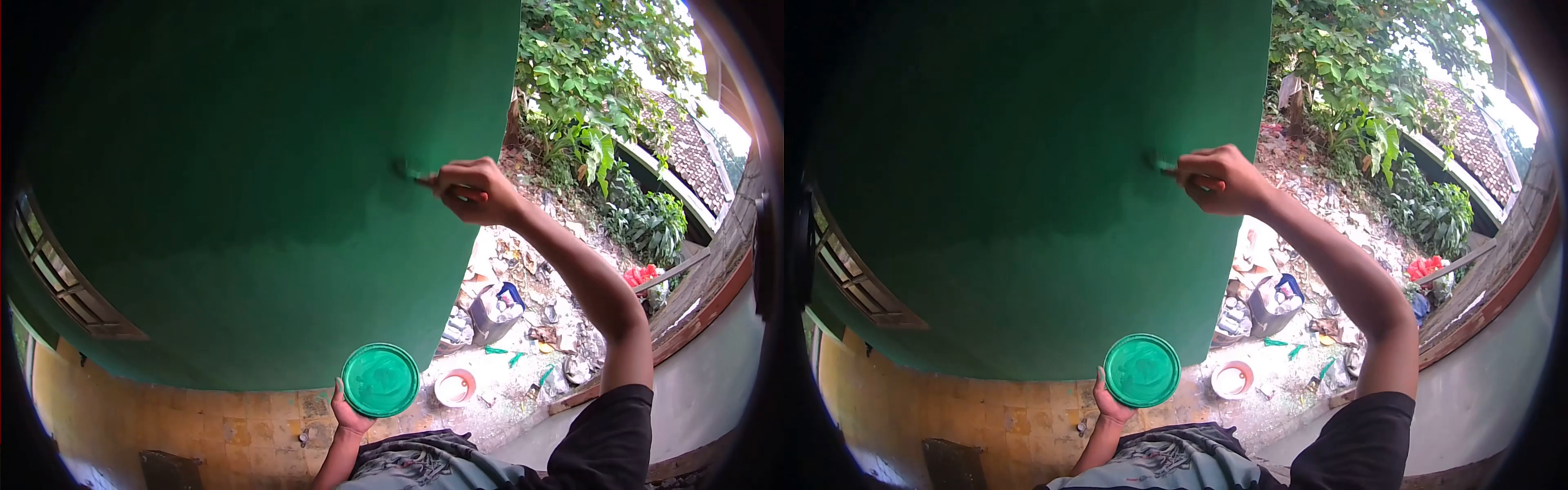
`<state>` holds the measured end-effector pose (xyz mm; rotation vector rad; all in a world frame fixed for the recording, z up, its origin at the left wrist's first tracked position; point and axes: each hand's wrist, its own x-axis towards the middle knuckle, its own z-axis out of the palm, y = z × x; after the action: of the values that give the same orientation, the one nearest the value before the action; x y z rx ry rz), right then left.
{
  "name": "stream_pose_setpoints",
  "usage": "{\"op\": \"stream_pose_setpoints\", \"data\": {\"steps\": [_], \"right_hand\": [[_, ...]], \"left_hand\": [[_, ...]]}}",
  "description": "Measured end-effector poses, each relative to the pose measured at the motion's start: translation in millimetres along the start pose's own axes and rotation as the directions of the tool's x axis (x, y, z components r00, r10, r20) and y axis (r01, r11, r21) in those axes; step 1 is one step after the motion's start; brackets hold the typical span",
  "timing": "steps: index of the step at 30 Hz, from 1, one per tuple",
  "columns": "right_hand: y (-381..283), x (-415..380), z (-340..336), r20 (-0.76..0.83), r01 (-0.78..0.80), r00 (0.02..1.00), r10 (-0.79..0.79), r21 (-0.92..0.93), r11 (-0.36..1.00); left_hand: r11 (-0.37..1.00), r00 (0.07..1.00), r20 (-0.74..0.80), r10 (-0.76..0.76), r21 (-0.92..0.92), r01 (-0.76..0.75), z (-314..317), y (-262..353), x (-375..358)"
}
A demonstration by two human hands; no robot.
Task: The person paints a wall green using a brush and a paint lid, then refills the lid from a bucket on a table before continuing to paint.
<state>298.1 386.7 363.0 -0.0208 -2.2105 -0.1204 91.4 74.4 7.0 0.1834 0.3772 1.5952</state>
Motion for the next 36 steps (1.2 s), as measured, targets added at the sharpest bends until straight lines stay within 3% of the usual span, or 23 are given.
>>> {"op": "stream_pose_setpoints", "data": {"steps": [2, 3, 6, 9, 10, 11, 13, 14, 15, 17, 19, 21, 22, 23, 25, 26, 27, 29, 31, 32, 33, 34, 36], "right_hand": [[-2.6, -6.8, 0.2, 0.225, -0.164, 0.967, 0.116, 0.206, 0.965], [6.3, 1.0, -6.8, 0.195, -0.112, 0.978, 0.073, 0.199, 0.974], [30.2, 42.6, -46.4, -0.067, 0.031, 0.997, -0.031, -0.013, 0.999], [23.2, 69.8, -78.9, -0.275, 0.104, 0.942, -0.194, -0.311, 0.945], [20.7, 74.4, -76.1, -0.416, 0.150, 0.867, -0.274, -0.306, 0.940], [17.6, 67.7, -70.2, -0.414, 0.148, 0.869, -0.271, -0.304, 0.941], [11.4, 38.9, -44.6, -0.339, -0.018, 0.940, -0.037, -0.158, 0.987], [22.6, 19.7, -19.6, -0.385, 0.054, 0.913, -0.132, -0.207, 0.977], [11.4, 0.8, 1.6, -0.406, -0.025, 0.911, -0.069, -0.220, 0.975], [-11.5, -35.1, 36.0, -0.429, -0.232, 0.877, 0.217, 0.016, 0.972], [-33.0, -62.3, 63.3, -0.322, -0.424, 0.824, 0.467, 0.197, 0.884], [-46.4, -68.4, 72.6, -0.115, -0.618, 0.689, 0.716, 0.422, 0.663], [-38.4, -68.2, 70.7, -0.105, -0.633, 0.650, 0.753, 0.474, 0.612], [-22.7, -61.7, 66.0, -0.265, -0.527, 0.713, 0.649, 0.408, 0.746], [-12.0, -18.3, 28.7, -0.432, -0.450, 0.699, 0.570, 0.353, 0.820], [-11.0, 0.1, 12.6, -0.434, -0.418, 0.673, 0.599, 0.446, 0.792], [4.8, 6.7, 7.7, -0.560, -0.246, 0.728, 0.395, 0.325, 0.913], [-2.3, 18.7, 6.8, -0.615, -0.218, 0.698, 0.367, 0.306, 0.927], [-13.9, 15.0, 9.7, -0.677, -0.116, 0.735, -0.040, -0.183, 0.976], [-18.1, -5.2, 22.0, -0.605, -0.232, 0.788, 0.114, -0.119, 0.965], [-16.6, -24.5, 42.9, -0.587, -0.274, 0.792, 0.170, -0.091, 0.957], [-12.8, -45.0, 61.7, -0.582, -0.167, 0.812, 0.050, -0.149, 0.975], [-37.9, -85.0, 85.5, -0.433, -0.405, 0.823, 0.367, 0.004, 0.914]], "left_hand": [[1.000, 1.000, 0.000, 0.000, 0.009, 0.000, -1.5, 2.7, -4.7], [1.000, 1.000, -0.005, 0.012, 0.009, -0.012, -0.4, 2.4, -4.2], [0.999, 0.999, -0.015, 0.031, 0.021, -0.031, -2.3, 3.3, -0.5], [1.000, 0.999, -0.023, 0.022, 0.021, -0.021, -1.7, 4.2, -3.7], [1.000, 1.000, -0.015, 0.010, 0.018, -0.010, -0.6, 4.7, -4.1], [1.000, 1.000, -0.018, 0.007, 0.015, -0.007, -0.1, 4.0, -4.0], [1.000, 1.000, -0.028, 0.009, -0.001, -0.009, 0.6, 3.0, -4.2], [1.000, 1.000, -0.029, 0.007, -0.004, -0.007, -1.3, 3.4, -5.1], [1.000, 0.999, -0.036, 0.003, -0.005, -0.003, -4.7, 3.4, -6.7], [1.000, 1.000, -0.025, 0.006, -0.018, -0.006, -4.9, 1.3, -0.8], [1.000, 1.000, -0.010, 0.005, -0.026, -0.006, -4.7, 2.1, -3.7], [0.999, 1.000, -0.002, 0.009, -0.053, -0.009, -4.7, 0.8, -4.0], [0.999, 1.000, -0.001, 0.020, -0.047, -0.020, -4.3, 0.8, -4.6], [0.999, 1.000, -0.001, 0.031, -0.039, -0.031, -3.5, 2.0, -4.6], [0.999, 0.999, -0.005, 0.042, -0.034, -0.042, -4.0, 2.8, -6.0], [0.998, 0.999, -0.006, 0.049, -0.030, -0.050, -4.3, 2.9, -7.1], [0.998, 0.999, -0.016, 0.049, -0.031, -0.049, -4.1, 3.7, -8.6], [0.998, 0.999, -0.013, 0.052, -0.030, -0.053, -3.6, 4.3, -9.8], [0.998, 0.999, -0.020, 0.046, -0.045, -0.047, -4.4, 4.9, -11.9], [0.998, 0.999, -0.018, 0.042, -0.053, -0.043, -4.7, 6.2, -12.3], [0.998, 0.999, -0.023, 0.042, -0.056, -0.043, -5.1, 6.5, -12.5], [0.998, 0.998, -0.032, 0.047, -0.046, -0.049, -6.0, 6.3, -13.5], [0.998, 0.998, -0.034, 0.058, -0.037, -0.059, -5.3, 5.4, -10.7]]}}
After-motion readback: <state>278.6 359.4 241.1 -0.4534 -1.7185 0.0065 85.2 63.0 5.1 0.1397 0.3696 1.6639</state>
